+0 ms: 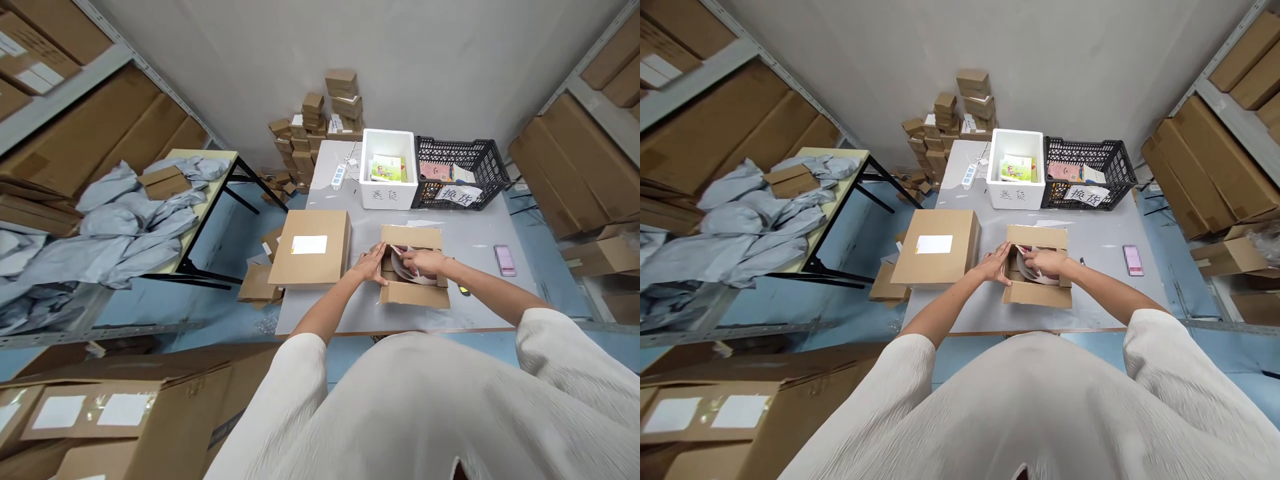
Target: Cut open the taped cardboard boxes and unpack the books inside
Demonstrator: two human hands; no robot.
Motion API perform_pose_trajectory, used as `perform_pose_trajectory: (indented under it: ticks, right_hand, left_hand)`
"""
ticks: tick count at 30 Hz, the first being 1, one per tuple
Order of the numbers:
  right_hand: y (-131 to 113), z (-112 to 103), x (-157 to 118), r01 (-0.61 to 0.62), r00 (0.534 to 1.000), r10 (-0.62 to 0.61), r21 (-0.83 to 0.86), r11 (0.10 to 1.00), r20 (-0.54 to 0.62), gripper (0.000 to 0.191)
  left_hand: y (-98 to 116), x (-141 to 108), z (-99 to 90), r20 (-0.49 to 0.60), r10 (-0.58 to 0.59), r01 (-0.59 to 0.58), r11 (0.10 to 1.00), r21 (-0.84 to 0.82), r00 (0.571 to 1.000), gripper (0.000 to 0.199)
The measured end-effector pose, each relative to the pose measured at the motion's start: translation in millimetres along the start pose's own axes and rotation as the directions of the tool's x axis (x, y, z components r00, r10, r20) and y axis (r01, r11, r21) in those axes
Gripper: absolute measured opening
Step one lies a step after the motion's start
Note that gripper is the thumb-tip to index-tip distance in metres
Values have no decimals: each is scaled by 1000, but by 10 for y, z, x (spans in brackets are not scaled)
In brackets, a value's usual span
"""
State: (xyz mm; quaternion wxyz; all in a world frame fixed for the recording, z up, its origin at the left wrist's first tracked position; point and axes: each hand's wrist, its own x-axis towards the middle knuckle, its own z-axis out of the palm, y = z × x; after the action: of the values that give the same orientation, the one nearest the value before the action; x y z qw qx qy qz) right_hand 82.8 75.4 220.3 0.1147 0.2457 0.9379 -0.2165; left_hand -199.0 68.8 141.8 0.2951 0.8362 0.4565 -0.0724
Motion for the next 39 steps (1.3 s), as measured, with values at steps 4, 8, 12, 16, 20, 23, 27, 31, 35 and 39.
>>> perform_pose_trajectory:
  ticks: [4, 8, 12, 16, 20, 23, 27, 31, 35, 39]
  right_hand:
    - [-2, -49, -277, -169, 984, 171, 55, 984, -41, 24]
    - [-96, -12, -422, -160, 987, 160, -4, 987, -32, 28]
    - [-232, 130, -464, -205, 971, 199, -37, 978, -135, 28]
    - [-290, 344, -469, -242, 954, 229, -46, 969, -191, 32]
    - [-302, 563, -488, -304, 931, 297, 2, 953, -212, 36]
    - [-322, 658, -516, -394, 881, 399, 74, 916, -254, 44]
    - [-368, 662, -510, -544, 788, 553, 115, 831, -272, 50]
    - [-405, 567, -442, -583, 764, 588, 105, 806, -266, 49]
    - [-359, 323, -421, -568, 752, 569, 109, 816, -334, 51]
    - [-206, -62, -570, -522, 620, 549, 227, 822, -560, 41]
  left_hand:
    - [24, -4, -35, 7, -8, 8, 1000, 6, 1000, 166]
    - [11, 11, -33, 10, -6, 5, 1000, 19, 1000, 165]
    - [-41, 63, 6, 14, -2, 2, 1000, 10, 1000, 167]
    - [-64, 92, 21, 5, 5, -4, 1000, -21, 1000, 167]
    - [-6, 57, -21, 11, -29, 29, 1000, 2, 1000, 161]
    - [60, 17, -64, 21, -60, 60, 998, 27, 998, 144]
    - [123, -12, -91, 47, -74, 71, 994, 80, 996, 103]
    - [156, -23, -89, 43, -91, 87, 993, 82, 995, 95]
    - [166, -51, -99, 38, -128, 123, 986, 112, 991, 96]
    - [140, -70, -150, 38, -166, 156, 972, 178, 985, 100]
